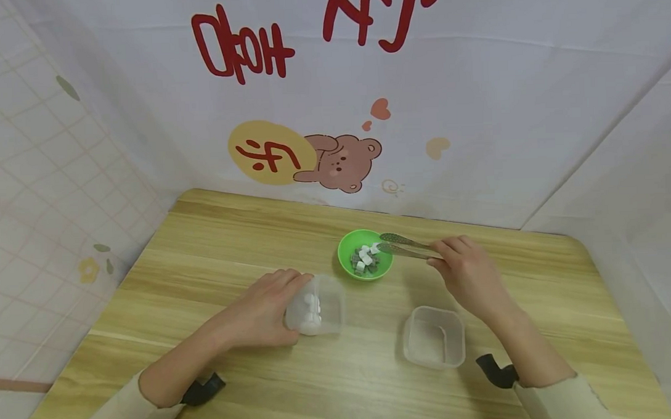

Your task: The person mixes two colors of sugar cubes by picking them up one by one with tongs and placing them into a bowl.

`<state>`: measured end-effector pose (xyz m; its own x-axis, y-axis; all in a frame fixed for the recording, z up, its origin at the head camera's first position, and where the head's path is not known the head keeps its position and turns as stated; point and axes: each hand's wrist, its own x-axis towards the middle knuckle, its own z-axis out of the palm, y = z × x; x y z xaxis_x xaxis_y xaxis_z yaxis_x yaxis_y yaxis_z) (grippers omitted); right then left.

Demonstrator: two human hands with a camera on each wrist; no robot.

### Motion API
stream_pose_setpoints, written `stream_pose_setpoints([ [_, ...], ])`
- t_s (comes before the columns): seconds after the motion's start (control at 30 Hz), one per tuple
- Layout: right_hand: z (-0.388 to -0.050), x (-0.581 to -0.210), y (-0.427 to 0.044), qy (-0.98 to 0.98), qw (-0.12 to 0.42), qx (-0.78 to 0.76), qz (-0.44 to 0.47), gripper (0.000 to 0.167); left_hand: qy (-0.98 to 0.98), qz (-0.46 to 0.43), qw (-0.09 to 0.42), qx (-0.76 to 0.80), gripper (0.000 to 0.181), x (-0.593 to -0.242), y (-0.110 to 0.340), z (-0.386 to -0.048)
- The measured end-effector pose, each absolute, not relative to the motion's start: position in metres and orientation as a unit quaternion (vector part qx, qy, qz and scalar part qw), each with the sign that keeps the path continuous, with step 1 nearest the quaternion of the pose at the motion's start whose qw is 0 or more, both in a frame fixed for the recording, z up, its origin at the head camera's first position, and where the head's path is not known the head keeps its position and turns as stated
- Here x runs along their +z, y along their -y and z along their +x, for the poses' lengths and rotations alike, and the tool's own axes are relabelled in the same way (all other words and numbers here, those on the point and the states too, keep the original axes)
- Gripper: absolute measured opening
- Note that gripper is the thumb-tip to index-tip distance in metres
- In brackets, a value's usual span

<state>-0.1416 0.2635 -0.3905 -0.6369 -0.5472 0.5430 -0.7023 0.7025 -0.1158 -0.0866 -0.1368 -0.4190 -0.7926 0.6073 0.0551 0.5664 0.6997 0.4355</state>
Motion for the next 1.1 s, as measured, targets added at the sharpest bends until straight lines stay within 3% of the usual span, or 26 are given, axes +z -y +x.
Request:
stream_pose_setpoints([
  [0.37,-0.139,-0.392,-0.265,0.876,0.251,0.161,0.379,0.043,-0.921,0.320,0.041,0.219,0.092,-0.419,0.136,-0.086],
  [0.47,-0.136,-0.392,-0.263,0.872,0.253,0.164,0.386,0.029,-0.921,0.320,0.041,0.219,0.092,-0.419,0.136,-0.086],
  [0.53,-0.134,-0.391,-0.260,0.869,0.257,0.166,0.389,0.035,-0.921,0.319,0.042,0.220,0.092,-0.419,0.136,-0.086],
  [0.63,-0.129,-0.389,-0.252,0.865,0.258,0.174,0.394,0.056,-0.921,0.318,0.044,0.222,0.092,-0.418,0.136,-0.086],
  [1.1,-0.107,-0.387,-0.223,0.857,0.223,0.180,0.427,0.049,-0.921,0.319,0.044,0.220,0.092,-0.419,0.137,-0.086],
])
